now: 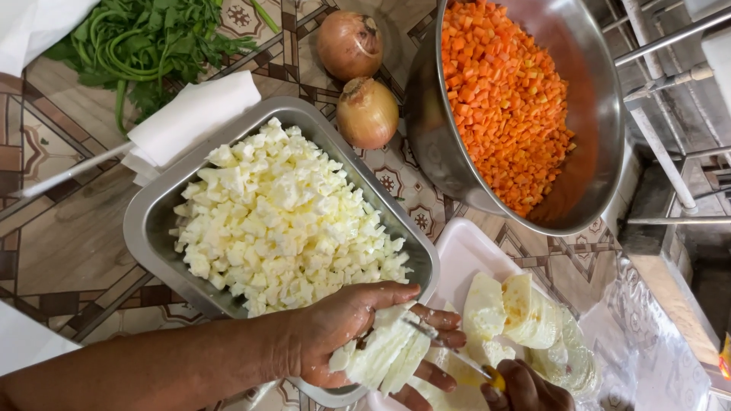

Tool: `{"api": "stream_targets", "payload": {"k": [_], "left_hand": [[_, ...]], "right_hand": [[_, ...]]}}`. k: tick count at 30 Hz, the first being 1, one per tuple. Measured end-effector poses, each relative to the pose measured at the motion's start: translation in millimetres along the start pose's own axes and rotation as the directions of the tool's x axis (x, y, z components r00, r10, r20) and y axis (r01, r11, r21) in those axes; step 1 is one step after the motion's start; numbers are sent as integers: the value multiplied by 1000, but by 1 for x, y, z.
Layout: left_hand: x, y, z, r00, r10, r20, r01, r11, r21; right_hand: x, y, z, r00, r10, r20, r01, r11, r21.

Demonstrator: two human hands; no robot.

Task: Dicing cabbage into fine pieces using a knife on a table with other prepared ingredients.

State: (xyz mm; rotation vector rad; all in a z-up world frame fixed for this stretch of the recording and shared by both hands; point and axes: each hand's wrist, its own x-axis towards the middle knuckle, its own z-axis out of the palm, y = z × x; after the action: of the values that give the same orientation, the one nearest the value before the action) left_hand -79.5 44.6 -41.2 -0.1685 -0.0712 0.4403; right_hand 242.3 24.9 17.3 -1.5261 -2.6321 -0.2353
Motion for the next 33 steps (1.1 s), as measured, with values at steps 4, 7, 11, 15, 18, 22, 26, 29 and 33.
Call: {"api": "stream_targets", "payload": {"k": [4, 7, 11, 15, 18, 22, 26, 29, 33], "left_hand": [[-3, -1, -1, 998, -19, 64, 19, 1000, -5], [-2, -2, -4, 991, -14, 133, 27, 995, -98], [1, -3, -7, 989, -10, 148, 41, 976, -213], [4, -5, -3, 996, 85, 20, -83, 995, -62], [-2, 0, 12, 995, 88, -39, -87, 996, 21], [-2, 1, 11, 994, 96, -51, -97, 995, -19], [-9, 5, 18, 998, 54, -41, -55, 998, -7], [-7, 2, 9, 999, 32, 19, -31, 999, -21], [-6, 1, 0, 977, 40, 208, 18, 963, -269]], "right_hand": [[6, 0, 1, 998, -60, -16, 60, 997, 47], [11, -4, -2, 996, -10, 93, 6, 999, 47], [10, -3, 7, 996, -82, 32, 81, 997, 15], [-8, 11, 27, 946, 226, 232, -242, 969, 44], [-4, 3, 17, 909, 309, 279, -340, 938, 69], [-4, 5, 12, 998, 68, 18, -70, 994, 90], [1, 0, 2, 992, 34, 122, -38, 999, 31], [10, -8, -1, 994, -41, 99, 37, 999, 36], [14, -5, 4, 991, -106, 86, 107, 994, -8]]}}
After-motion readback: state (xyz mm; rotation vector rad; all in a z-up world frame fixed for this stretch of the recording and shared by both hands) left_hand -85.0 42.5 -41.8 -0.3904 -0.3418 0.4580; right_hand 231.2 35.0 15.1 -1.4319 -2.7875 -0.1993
